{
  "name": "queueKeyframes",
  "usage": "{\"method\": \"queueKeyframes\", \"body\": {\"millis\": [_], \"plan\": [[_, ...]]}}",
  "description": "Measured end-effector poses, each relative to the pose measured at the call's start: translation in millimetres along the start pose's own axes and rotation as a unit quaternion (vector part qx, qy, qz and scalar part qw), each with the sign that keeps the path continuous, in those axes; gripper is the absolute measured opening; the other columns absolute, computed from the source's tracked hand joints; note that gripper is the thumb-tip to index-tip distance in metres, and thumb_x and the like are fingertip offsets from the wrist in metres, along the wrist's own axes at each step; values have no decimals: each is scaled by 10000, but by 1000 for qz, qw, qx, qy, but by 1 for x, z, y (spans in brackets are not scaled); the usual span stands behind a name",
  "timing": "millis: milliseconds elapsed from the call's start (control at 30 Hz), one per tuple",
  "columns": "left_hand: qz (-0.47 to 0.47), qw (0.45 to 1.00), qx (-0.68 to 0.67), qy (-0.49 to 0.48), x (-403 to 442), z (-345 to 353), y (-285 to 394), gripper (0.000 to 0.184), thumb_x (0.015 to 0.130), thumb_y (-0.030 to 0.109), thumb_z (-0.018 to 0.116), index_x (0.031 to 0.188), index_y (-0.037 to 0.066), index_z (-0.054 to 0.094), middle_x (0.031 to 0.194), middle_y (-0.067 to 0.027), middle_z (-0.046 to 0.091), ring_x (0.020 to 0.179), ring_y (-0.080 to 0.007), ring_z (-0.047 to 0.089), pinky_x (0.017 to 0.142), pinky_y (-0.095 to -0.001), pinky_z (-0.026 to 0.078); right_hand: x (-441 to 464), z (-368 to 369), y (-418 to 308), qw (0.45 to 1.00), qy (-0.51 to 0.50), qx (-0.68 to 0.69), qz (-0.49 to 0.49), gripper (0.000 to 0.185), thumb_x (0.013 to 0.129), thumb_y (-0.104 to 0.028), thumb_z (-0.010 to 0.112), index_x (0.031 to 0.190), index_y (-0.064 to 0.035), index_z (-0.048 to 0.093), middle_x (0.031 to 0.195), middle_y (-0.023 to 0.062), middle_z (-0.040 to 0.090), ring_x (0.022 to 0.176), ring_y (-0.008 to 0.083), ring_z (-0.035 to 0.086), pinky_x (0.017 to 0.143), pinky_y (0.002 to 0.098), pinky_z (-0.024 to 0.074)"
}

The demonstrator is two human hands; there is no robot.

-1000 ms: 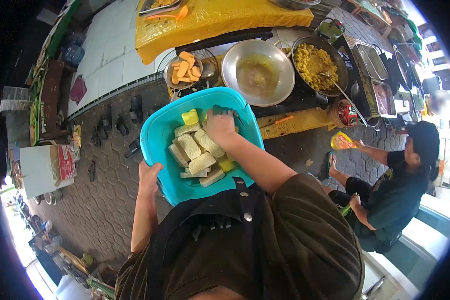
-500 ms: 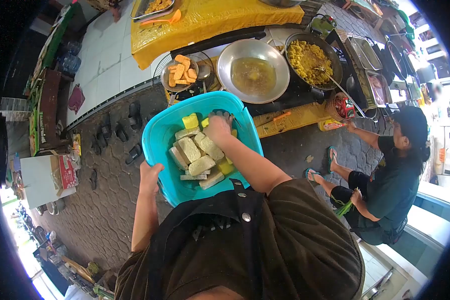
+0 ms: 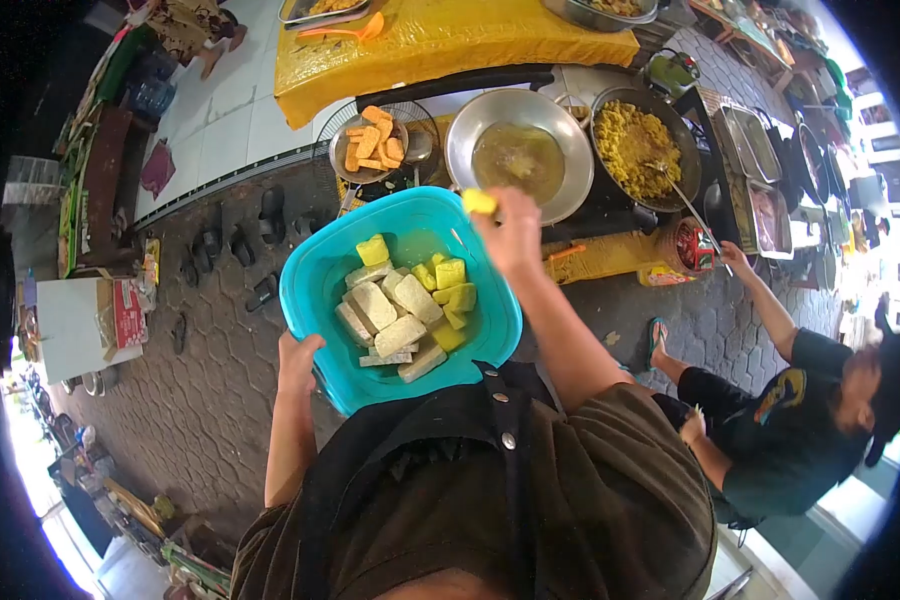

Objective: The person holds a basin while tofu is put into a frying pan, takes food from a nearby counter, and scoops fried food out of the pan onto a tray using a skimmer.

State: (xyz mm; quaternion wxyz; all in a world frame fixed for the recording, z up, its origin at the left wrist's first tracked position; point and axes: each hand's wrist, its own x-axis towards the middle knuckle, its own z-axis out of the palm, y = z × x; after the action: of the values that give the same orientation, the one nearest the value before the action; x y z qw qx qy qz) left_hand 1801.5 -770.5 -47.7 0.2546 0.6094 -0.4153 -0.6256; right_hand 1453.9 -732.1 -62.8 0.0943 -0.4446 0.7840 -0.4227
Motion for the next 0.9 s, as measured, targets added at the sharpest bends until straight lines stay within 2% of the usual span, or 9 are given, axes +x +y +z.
{"method": "queueKeyframes", "body": {"millis": [67, 200, 267, 500, 600, 667, 767, 833, 900], "plan": [[-8, 1000, -6, 15, -2, 0, -2, 226, 650, -33, 511, 863, -46, 584, 764, -24, 583, 656, -113, 540, 600, -263, 437, 24, 1, 41, 999, 30, -34, 10, 286, 690, -145, 690, 947, -56, 602, 936, 126, 608, 900, 314, 545, 826, 421, 395], [-12, 999, -11, 49, -9, 5, -4, 225, 653, -22, 511, 865, -44, 585, 763, -22, 581, 658, -113, 543, 602, -263, 438, 41, 45, 137, 987, -20, -156, 36, 268, 703, -162, 658, 945, -61, 601, 951, 123, 614, 918, 303, 551, 829, 415, 398], [-31, 997, -26, 62, -10, 5, -8, 232, 654, -11, 512, 872, -44, 584, 766, -21, 581, 663, -112, 543, 606, -261, 438, 42, 72, 169, 949, -113, -293, 29, 221, 733, -151, 598, 942, -78, 604, 954, 115, 618, 936, 288, 555, 830, 402, 401], [-41, 996, -11, 83, -13, 4, -19, 259, 647, -9, 509, 892, -48, 583, 778, -26, 586, 671, -116, 548, 609, -262, 440, 31, 118, 220, 901, -235, -364, 36, 199, 735, -139, 597, 930, -97, 601, 964, 104, 613, 944, 279, 566, 823, 391, 414], [-47, 995, -26, 79, -10, 2, -21, 268, 646, -11, 507, 899, -50, 584, 785, -28, 589, 676, -119, 551, 614, -264, 443, 31, 98, 197, 902, -238, -359, -1, 142, 765, -101, 555, 898, -79, 601, 952, 102, 613, 952, 264, 565, 820, 397, 424], [-40, 996, -38, 66, -11, -1, -22, 274, 646, -15, 506, 906, -51, 585, 790, -29, 592, 680, -120, 554, 619, -266, 446, 24, 80, 175, 975, -69, -211, -31, 100, 807, -119, 512, 855, -95, 598, 890, 114, 612, 835, 287, 585, 715, 394, 461], [-22, 998, -27, 58, -9, -3, -15, 240, 655, -14, 520, 883, -33, 593, 777, -33, 592, 679, -135, 563, 622, -278, 452, 23, 19, 59, 992, -35, -113, -47, 47, 796, -127, 570, 830, -94, 578, 808, 104, 600, 714, 290, 584, 627, 388, 466], [-16, 999, -25, 45, -9, -6, -13, 241, 653, -13, 521, 883, -31, 593, 780, -33, 593, 681, -136, 564, 623, -280, 453, 8, 12, 1, 986, -12, -21, -168, 96, 770, -142, 635, 796, -91, 558, 722, 86, 580, 642, 282, 574, 576, 376, 451], [2, 1000, -13, 26, -7, -8, -12, 243, 649, -12, 523, 883, -26, 590, 774, -34, 588, 678, -134, 558, 623, -280, 452, -7, 24, -35, 966, -153, -33, -206, 149, 789, -215, 632, 779, -94, 547, 699, 74, 581, 663, 269, 582, 572, 367, 449]]}}
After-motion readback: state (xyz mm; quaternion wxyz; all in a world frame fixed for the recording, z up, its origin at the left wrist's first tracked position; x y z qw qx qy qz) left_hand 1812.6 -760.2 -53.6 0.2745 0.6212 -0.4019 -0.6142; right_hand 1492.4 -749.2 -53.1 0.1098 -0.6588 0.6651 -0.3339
